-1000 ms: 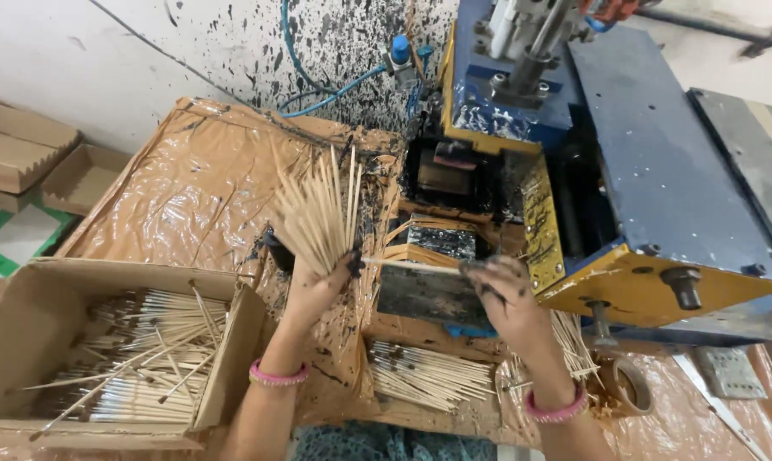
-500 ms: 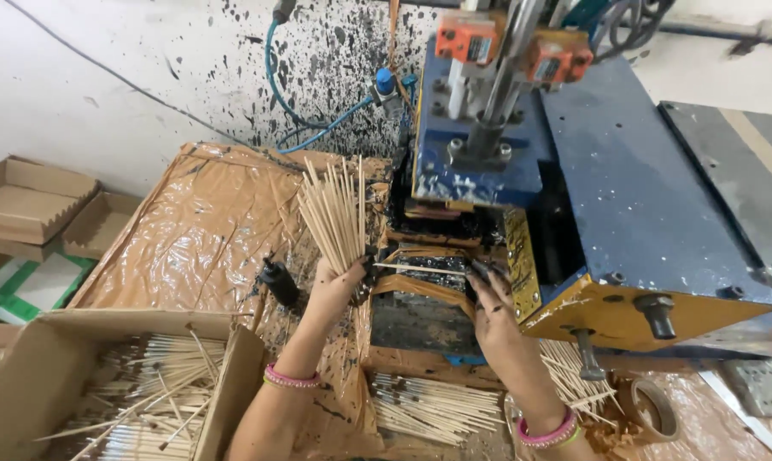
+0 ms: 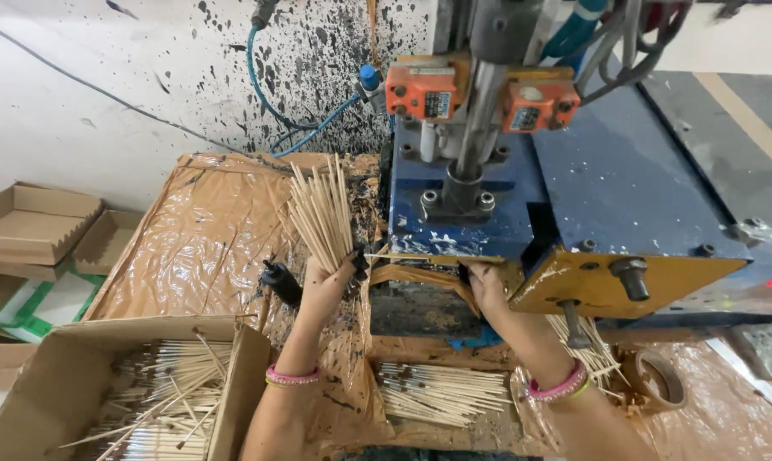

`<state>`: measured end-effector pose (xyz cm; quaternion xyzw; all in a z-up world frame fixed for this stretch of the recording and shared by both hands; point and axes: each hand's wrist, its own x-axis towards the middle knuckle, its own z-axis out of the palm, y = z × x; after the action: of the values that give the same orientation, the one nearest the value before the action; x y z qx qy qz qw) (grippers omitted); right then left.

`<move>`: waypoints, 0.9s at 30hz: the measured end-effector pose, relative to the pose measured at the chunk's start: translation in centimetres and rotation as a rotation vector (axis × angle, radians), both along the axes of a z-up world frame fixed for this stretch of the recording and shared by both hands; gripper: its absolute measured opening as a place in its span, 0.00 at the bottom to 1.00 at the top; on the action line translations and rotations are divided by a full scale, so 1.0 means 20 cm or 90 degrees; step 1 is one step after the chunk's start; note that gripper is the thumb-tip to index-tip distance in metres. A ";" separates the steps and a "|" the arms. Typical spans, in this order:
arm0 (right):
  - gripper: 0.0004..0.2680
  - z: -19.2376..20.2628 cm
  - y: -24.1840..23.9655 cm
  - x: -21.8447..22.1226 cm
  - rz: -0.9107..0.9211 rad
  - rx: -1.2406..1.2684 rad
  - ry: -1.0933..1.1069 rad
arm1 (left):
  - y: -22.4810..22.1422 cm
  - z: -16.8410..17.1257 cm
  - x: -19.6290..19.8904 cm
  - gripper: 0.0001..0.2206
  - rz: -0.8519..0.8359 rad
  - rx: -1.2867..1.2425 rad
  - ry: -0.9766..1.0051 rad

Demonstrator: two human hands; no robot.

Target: Operating a machine to apply coating to wooden sticks, likely for incense production.

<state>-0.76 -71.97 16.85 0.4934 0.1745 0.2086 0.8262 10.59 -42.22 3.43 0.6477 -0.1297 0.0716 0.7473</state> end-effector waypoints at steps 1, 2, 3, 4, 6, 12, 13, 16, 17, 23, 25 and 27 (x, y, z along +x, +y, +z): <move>0.14 0.10 0.03 -0.03 0.080 -0.509 -0.044 | 0.03 -0.03 0.00 0.05 0.023 0.048 -0.002; 0.20 0.20 0.07 -0.06 0.169 -1.017 -0.087 | 0.05 -0.06 -0.01 0.04 0.047 0.096 -0.004; 0.20 0.04 0.01 -0.07 0.169 -1.016 -0.083 | 0.07 -0.10 -0.07 0.04 0.044 0.097 -0.002; 0.17 -0.11 -0.06 -0.08 0.131 -1.431 -0.172 | 0.09 -0.14 -0.14 0.05 0.063 0.127 0.046; 0.15 -0.30 -0.17 -0.13 0.077 -1.849 -0.267 | 0.13 -0.33 -0.24 0.05 0.075 0.151 0.099; 0.08 -0.61 -0.59 -0.48 -0.400 -2.255 0.021 | 0.37 -1.18 -0.64 0.09 0.208 0.331 -0.022; 0.10 -0.62 -0.62 -0.50 -0.455 -2.373 0.072 | 0.39 -1.23 -0.69 0.09 0.207 0.228 0.016; 0.13 -0.56 -0.47 -0.53 -0.533 -2.412 0.111 | 0.33 -1.01 -0.74 0.10 0.122 0.123 0.037; 0.13 -0.52 -0.39 -0.53 -0.535 -2.337 0.065 | 0.30 -0.88 -0.78 0.10 0.049 0.124 0.033; 0.13 -0.53 0.01 -0.33 -0.294 -1.825 -0.637 | 0.02 -0.07 -0.70 0.11 -0.272 0.627 0.007; 0.11 -0.50 -0.06 -0.22 -0.324 -1.784 -0.628 | 0.04 0.20 -0.65 0.15 -0.253 0.307 0.130; 0.10 -0.46 -0.10 -0.10 -0.338 -1.746 -0.611 | 0.11 0.19 -0.52 0.27 -0.237 -0.022 0.233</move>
<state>-2.73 -74.06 7.70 -0.7537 -0.1465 -0.1301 0.6273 0.27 -40.11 7.20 0.6017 -0.1082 -0.1833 0.7698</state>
